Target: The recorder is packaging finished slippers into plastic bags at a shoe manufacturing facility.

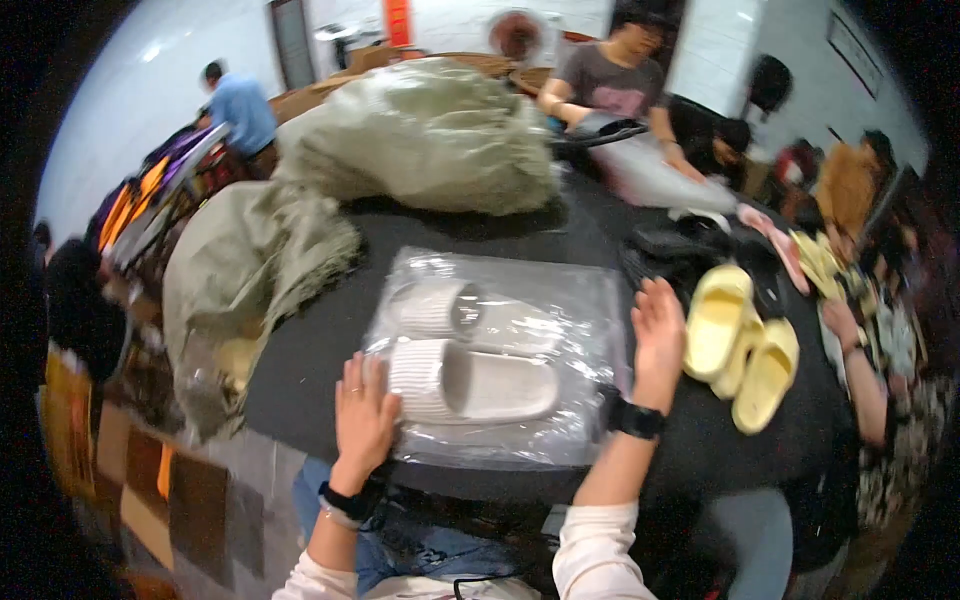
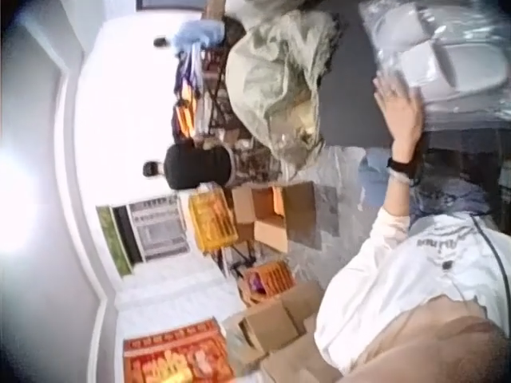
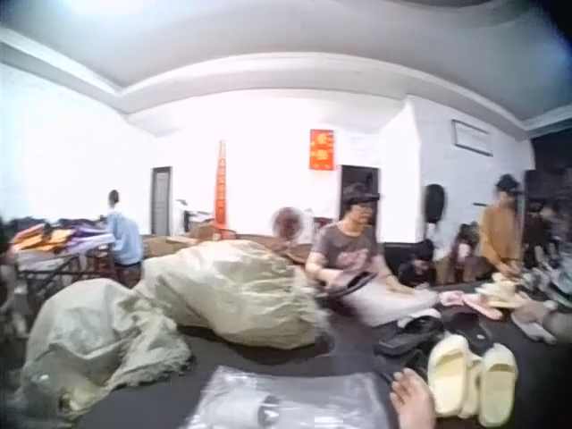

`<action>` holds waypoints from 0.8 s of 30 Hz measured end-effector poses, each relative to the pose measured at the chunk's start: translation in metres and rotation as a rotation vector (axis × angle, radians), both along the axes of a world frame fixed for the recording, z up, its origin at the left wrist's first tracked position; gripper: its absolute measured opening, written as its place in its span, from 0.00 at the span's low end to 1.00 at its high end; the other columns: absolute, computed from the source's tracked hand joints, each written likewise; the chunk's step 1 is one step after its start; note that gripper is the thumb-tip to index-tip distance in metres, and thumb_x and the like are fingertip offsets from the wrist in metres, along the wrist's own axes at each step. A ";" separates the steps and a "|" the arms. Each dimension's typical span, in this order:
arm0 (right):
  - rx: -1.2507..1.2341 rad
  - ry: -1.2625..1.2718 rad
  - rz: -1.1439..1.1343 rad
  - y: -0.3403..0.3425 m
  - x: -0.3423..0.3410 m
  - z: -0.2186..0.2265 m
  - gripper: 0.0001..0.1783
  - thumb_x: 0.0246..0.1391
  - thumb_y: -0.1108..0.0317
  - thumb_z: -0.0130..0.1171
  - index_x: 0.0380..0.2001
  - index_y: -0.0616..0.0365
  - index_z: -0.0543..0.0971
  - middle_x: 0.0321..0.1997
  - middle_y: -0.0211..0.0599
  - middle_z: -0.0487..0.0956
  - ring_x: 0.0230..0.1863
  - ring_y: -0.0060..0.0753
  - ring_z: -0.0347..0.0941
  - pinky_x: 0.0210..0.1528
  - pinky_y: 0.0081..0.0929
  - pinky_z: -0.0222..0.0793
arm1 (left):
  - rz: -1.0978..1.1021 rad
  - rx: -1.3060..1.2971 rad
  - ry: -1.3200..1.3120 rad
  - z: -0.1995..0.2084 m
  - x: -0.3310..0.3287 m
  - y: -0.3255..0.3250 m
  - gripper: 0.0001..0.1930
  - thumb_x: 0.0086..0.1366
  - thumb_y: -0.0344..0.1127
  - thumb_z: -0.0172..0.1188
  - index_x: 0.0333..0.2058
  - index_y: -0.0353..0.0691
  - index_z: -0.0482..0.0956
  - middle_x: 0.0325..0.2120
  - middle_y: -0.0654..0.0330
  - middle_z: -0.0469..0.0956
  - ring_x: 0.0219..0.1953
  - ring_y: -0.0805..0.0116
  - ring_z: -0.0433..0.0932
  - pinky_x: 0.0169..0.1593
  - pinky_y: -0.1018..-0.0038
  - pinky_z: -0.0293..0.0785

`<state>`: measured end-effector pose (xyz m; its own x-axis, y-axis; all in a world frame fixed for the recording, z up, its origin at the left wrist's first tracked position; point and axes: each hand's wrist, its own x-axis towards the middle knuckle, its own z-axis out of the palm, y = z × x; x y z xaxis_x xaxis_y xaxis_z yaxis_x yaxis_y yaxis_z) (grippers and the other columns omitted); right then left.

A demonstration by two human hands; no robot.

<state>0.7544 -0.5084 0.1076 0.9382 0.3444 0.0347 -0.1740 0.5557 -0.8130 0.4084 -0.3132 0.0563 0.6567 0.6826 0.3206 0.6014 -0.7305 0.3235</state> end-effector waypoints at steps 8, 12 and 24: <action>-0.183 -0.176 0.145 -0.017 0.049 -0.028 0.25 0.63 0.61 0.37 0.61 0.59 0.60 0.62 0.36 0.64 0.59 0.31 0.61 0.60 0.28 0.55 | -0.035 -0.106 -0.147 0.013 -0.009 0.001 0.32 0.62 0.52 0.49 0.59 0.36 0.58 0.59 0.40 0.54 0.61 0.42 0.54 0.62 0.52 0.49; -0.396 -0.766 0.176 0.019 -0.021 -0.017 0.20 0.61 0.75 0.43 0.57 0.66 0.65 0.51 0.45 0.73 0.44 0.46 0.71 0.50 0.34 0.66 | -0.060 -0.256 -0.270 -0.001 -0.012 -0.001 0.36 0.61 0.51 0.49 0.59 0.29 0.54 0.60 0.36 0.51 0.64 0.41 0.49 0.65 0.54 0.43; -0.616 -0.168 1.019 0.189 -0.068 0.006 0.21 0.63 0.66 0.41 0.56 0.64 0.66 0.52 0.48 0.71 0.51 0.32 0.68 0.52 0.23 0.63 | -0.151 -0.354 -0.492 -0.013 -0.006 -0.003 0.37 0.61 0.52 0.46 0.59 0.25 0.54 0.61 0.33 0.46 0.65 0.39 0.43 0.66 0.55 0.35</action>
<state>0.6864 -0.3193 0.1140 0.2244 0.9270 -0.3006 -0.1736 -0.2655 -0.9483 0.4023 -0.3157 0.0436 0.5870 0.7142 0.3812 0.2189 -0.5933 0.7746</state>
